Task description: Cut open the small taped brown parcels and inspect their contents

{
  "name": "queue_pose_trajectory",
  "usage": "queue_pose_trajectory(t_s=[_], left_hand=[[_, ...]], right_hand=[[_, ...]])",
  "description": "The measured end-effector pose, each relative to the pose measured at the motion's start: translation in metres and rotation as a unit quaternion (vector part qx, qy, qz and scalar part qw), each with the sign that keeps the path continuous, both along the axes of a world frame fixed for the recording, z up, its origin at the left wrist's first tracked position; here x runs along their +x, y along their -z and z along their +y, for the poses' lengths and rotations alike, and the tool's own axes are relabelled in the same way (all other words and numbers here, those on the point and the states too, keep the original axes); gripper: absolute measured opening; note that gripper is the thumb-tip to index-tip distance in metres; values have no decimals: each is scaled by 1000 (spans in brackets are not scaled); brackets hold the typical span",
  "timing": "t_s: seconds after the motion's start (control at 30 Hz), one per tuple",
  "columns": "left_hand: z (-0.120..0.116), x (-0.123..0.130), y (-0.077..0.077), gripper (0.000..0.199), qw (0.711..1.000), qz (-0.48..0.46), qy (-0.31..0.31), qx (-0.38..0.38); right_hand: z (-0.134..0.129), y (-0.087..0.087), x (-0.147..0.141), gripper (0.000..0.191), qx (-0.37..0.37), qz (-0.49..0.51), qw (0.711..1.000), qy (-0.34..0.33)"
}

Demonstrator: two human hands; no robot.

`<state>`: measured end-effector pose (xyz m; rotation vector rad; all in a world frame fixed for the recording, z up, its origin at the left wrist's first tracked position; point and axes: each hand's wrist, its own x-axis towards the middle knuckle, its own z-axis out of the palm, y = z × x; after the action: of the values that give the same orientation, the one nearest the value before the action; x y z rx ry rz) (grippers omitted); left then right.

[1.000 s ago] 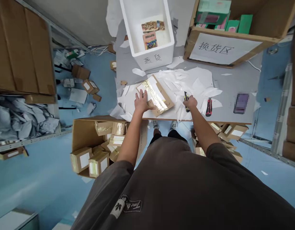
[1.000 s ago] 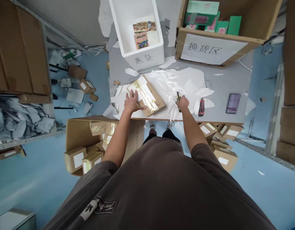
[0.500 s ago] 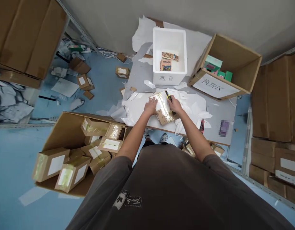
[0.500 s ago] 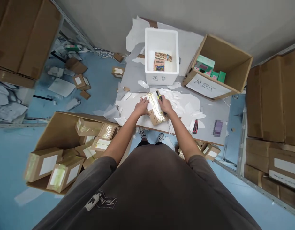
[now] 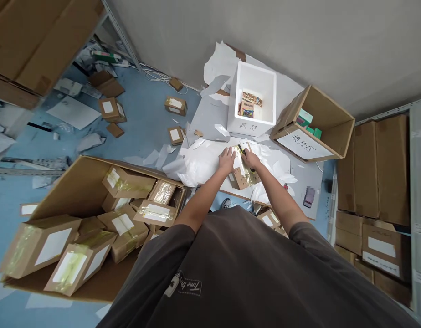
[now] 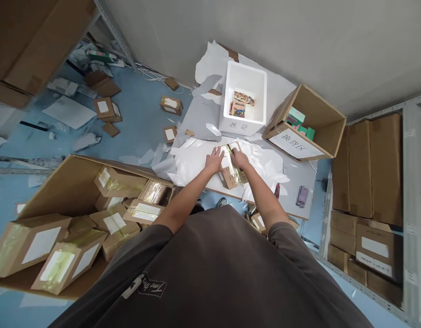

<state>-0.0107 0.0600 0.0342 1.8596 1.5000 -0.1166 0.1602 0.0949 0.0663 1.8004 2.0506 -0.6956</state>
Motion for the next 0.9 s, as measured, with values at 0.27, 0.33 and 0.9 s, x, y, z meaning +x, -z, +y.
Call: queue_pose_trajectory(t_s=[0.27, 0.33, 0.9], left_hand=[[-1, 3, -4, 134, 999, 32, 16, 2], [-2, 1, -6, 133, 999, 27, 18, 5], [-3, -3, -16, 129, 996, 77, 38, -10]], right_hand=[[-7, 2, 5, 37, -1, 14, 1000, 5], [-9, 3, 3, 38, -2, 12, 1000, 6], [-18, -2, -59, 74, -33, -71, 995, 55]])
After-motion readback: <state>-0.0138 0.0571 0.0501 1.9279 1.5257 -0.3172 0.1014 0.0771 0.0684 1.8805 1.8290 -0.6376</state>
